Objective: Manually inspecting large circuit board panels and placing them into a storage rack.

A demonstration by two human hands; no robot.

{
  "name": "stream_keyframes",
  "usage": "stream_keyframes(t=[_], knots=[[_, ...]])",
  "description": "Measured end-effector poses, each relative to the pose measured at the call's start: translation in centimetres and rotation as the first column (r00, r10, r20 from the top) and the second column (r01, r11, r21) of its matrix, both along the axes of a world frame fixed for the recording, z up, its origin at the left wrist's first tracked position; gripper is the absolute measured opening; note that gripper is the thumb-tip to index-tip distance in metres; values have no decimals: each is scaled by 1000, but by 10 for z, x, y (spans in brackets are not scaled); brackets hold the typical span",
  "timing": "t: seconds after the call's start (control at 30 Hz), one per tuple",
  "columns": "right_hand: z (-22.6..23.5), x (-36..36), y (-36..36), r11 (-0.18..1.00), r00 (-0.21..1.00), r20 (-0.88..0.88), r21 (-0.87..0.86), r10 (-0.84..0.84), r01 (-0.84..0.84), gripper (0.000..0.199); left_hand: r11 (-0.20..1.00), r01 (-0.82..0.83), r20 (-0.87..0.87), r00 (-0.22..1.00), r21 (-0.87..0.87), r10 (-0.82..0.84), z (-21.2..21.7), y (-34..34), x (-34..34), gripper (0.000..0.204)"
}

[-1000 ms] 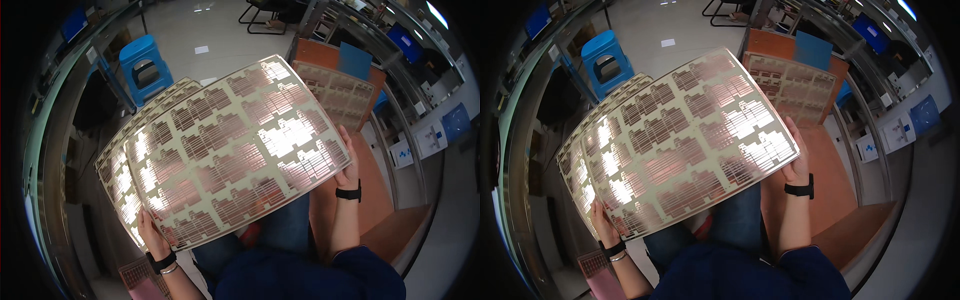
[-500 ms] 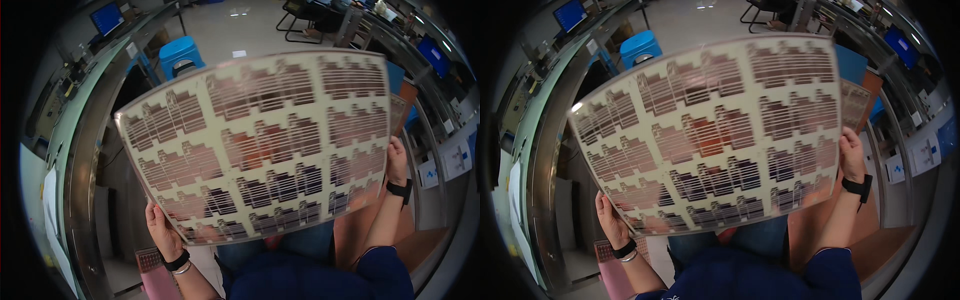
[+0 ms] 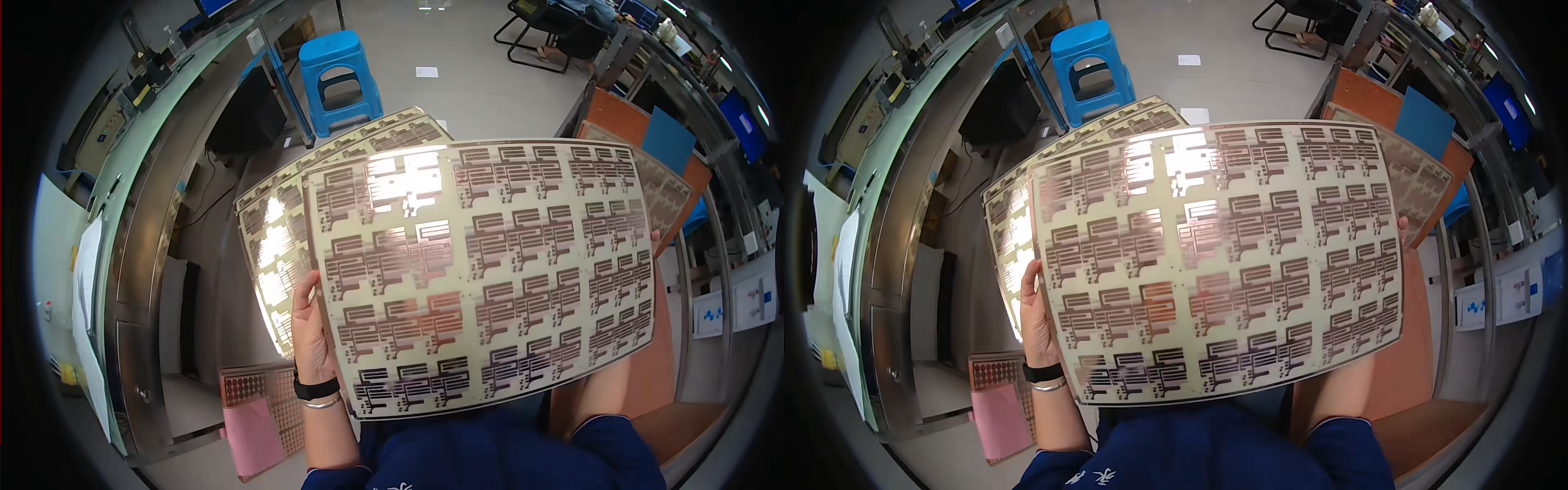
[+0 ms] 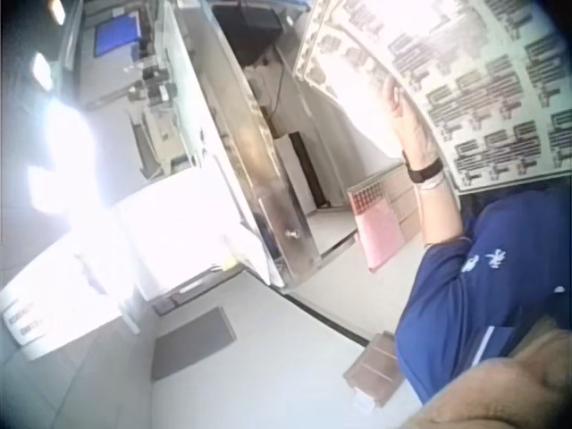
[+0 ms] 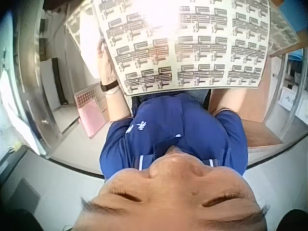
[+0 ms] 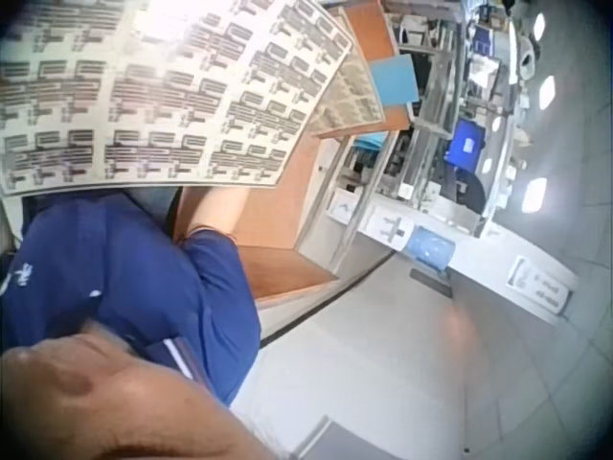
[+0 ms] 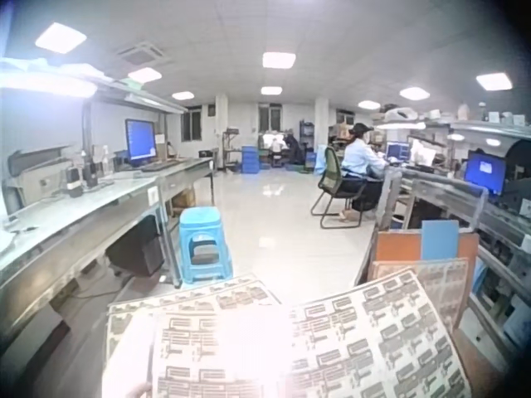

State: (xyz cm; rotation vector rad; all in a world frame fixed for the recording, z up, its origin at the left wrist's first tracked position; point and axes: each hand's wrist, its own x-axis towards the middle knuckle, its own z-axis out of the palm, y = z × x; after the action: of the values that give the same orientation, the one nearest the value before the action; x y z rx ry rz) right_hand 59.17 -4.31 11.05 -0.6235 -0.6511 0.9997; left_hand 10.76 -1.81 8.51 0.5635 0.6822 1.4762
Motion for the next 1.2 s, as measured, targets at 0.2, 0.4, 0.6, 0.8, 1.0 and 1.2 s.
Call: stream_keyframes(t=[0.2,0.4,0.6,0.8,1.0,1.2], knots=[[-6,-17,-2,998,998,-38,-27,54,-55,35,999,27,155,987,26,-31,-7,-6,-3,26],[-4,-19,-5,996,994,-69,14,87,-86,37,998,53,154,987,15,-55,-15,-10,-4,31],[-14,-35,-4,990,983,-126,64,133,-126,40,964,169,125,981,-204,-146,-24,-20,-12,43],[-26,-76,-35,999,948,317,29,-22,13,42,961,140,214,973,-238,-89,-20,-14,17,38],[-1,-152,-40,991,897,-422,36,134,-131,43,997,61,242,969,-38,-51,-12,-24,37,43],[-4,-70,-68,983,964,-194,-5,-180,183,35,919,364,14,929,151,-370,17,-25,58,47]])
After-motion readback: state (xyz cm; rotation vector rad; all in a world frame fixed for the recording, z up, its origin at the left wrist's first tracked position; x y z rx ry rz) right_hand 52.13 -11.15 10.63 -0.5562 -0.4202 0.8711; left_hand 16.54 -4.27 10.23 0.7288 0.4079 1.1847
